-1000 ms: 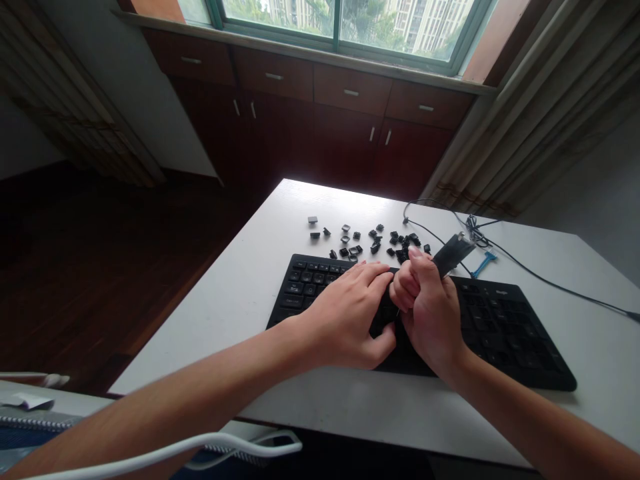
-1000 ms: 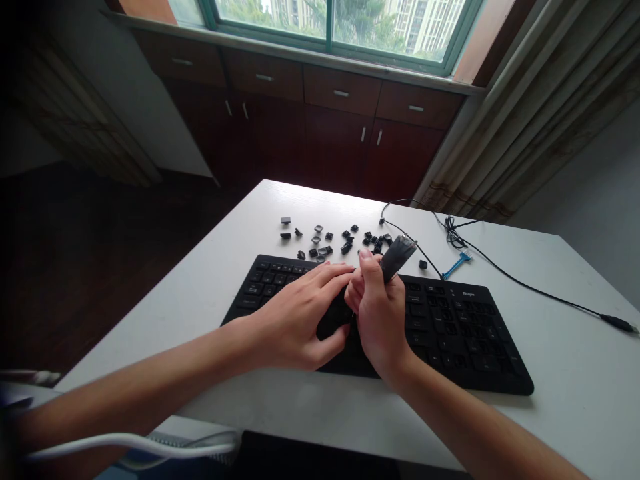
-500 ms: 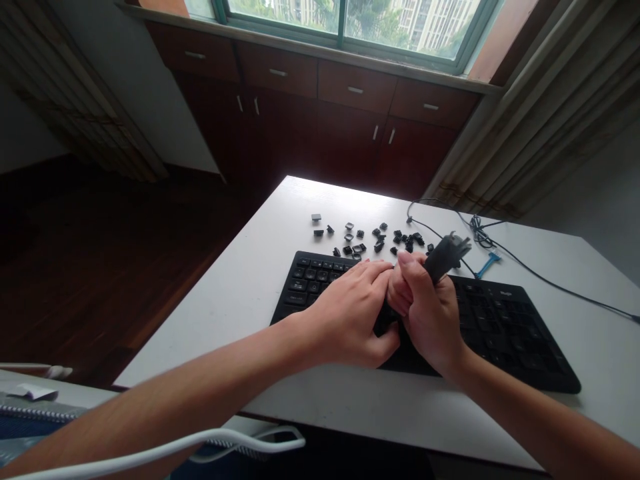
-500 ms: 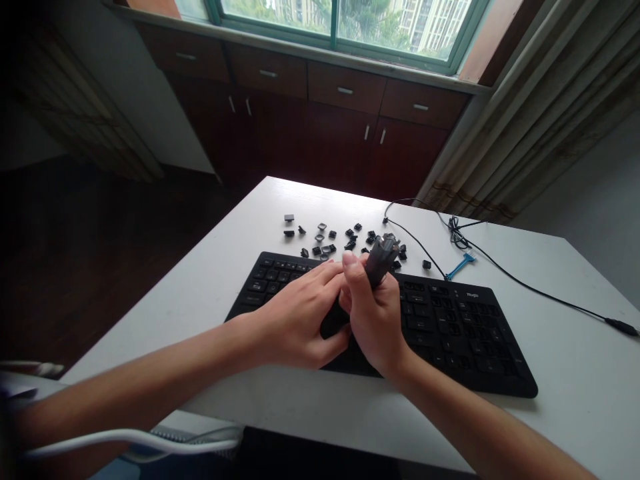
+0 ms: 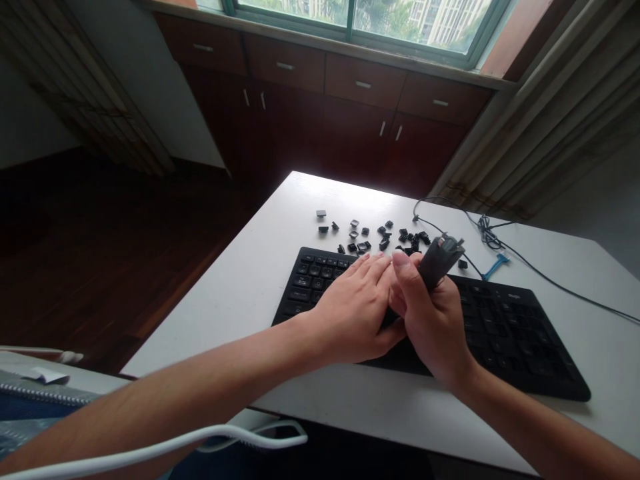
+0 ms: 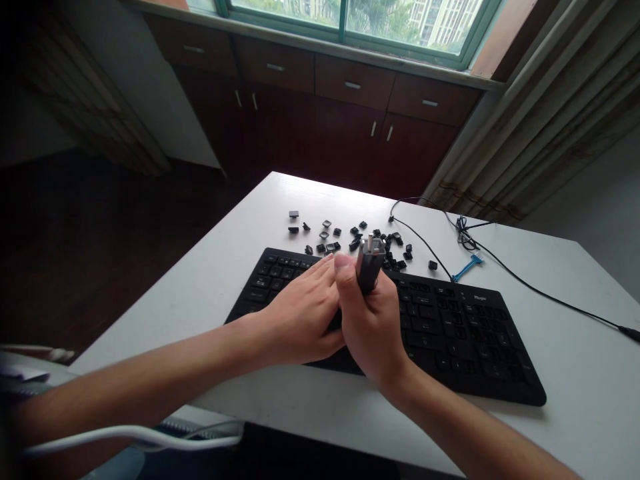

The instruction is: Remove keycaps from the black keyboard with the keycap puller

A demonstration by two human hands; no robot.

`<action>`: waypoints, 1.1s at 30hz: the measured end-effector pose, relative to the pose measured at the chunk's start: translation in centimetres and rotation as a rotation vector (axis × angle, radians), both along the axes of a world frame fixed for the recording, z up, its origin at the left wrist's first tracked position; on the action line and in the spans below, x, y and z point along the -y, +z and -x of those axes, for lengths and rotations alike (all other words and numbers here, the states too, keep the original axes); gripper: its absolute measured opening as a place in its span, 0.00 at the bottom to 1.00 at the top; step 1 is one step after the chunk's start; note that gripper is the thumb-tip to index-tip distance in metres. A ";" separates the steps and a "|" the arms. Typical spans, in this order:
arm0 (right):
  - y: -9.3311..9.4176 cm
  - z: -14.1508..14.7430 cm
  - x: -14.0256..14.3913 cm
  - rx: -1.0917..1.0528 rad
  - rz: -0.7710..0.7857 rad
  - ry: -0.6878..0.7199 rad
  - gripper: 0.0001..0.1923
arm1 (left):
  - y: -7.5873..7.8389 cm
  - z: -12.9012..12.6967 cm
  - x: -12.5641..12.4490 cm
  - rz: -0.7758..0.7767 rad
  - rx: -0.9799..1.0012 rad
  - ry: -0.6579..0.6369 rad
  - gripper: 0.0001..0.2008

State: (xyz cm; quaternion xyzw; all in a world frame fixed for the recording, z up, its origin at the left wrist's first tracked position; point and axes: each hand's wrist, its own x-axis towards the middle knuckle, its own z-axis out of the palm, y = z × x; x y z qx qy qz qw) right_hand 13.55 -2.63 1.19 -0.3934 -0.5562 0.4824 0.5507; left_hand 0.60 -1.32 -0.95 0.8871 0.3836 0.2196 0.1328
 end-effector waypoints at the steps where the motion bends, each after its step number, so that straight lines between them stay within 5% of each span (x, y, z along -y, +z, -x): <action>1: 0.0 0.0 0.0 -0.012 0.006 -0.004 0.22 | -0.1 -0.2 0.2 -0.002 -0.028 0.010 0.39; 11: 0.0 0.6 0.8 0.081 -0.152 -0.162 0.22 | -0.8 -1.6 1.2 -0.007 -0.061 0.000 0.39; 15: -0.2 0.6 0.4 0.128 -0.104 -0.172 0.20 | -0.9 -1.5 1.1 -0.012 -0.037 0.014 0.37; 24: 6.4 0.3 -2.9 0.087 -0.166 -0.095 0.25 | -0.3 -1.5 0.8 0.042 -0.034 0.083 0.28; 28: 4.8 -2.0 -2.8 -0.062 0.032 -0.077 0.24 | -0.3 -0.3 0.2 0.023 0.019 0.024 0.27; 33: 3.3 -4.0 -2.6 -0.148 0.192 -0.089 0.24 | 0.0 1.1 -0.6 -0.033 0.128 -0.078 0.14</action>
